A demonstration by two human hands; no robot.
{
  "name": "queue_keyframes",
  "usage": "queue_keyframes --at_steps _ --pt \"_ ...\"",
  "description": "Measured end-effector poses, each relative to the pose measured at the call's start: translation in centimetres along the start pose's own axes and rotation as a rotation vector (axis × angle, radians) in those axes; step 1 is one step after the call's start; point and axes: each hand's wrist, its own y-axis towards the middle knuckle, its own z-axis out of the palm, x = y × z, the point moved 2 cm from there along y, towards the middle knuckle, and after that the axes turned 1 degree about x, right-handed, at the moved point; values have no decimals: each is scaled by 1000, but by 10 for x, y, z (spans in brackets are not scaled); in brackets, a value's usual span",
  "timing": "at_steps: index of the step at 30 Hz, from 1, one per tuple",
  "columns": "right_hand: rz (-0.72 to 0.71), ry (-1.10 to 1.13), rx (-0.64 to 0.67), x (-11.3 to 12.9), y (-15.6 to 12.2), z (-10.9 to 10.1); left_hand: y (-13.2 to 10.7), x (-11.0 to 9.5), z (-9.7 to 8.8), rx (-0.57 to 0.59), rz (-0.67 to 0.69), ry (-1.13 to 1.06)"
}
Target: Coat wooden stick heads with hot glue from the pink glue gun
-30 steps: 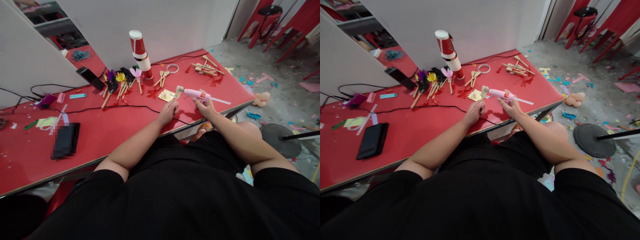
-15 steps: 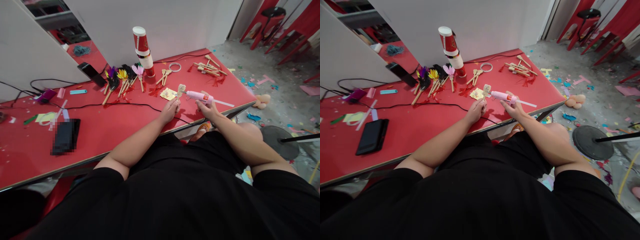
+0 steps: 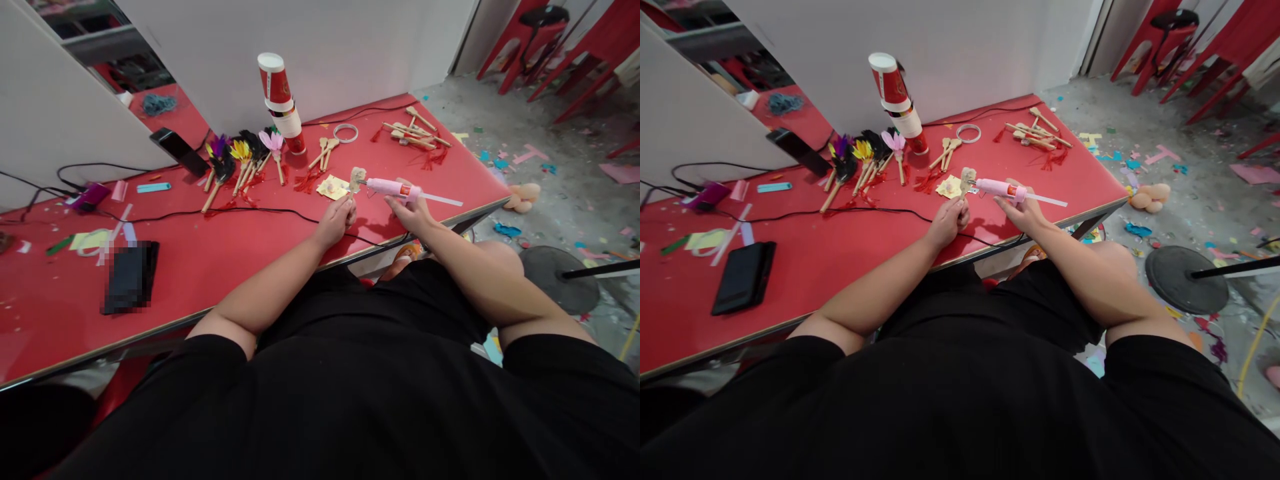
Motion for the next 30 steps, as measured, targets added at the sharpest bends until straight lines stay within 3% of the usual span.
queue_keyframes --at_steps 10,30 --pt "-18 -38 -23 1 6 2 -2 -12 9 -110 -117 -71" --pt "-63 -37 -92 -8 8 -2 -4 -13 10 -62 -74 -52"
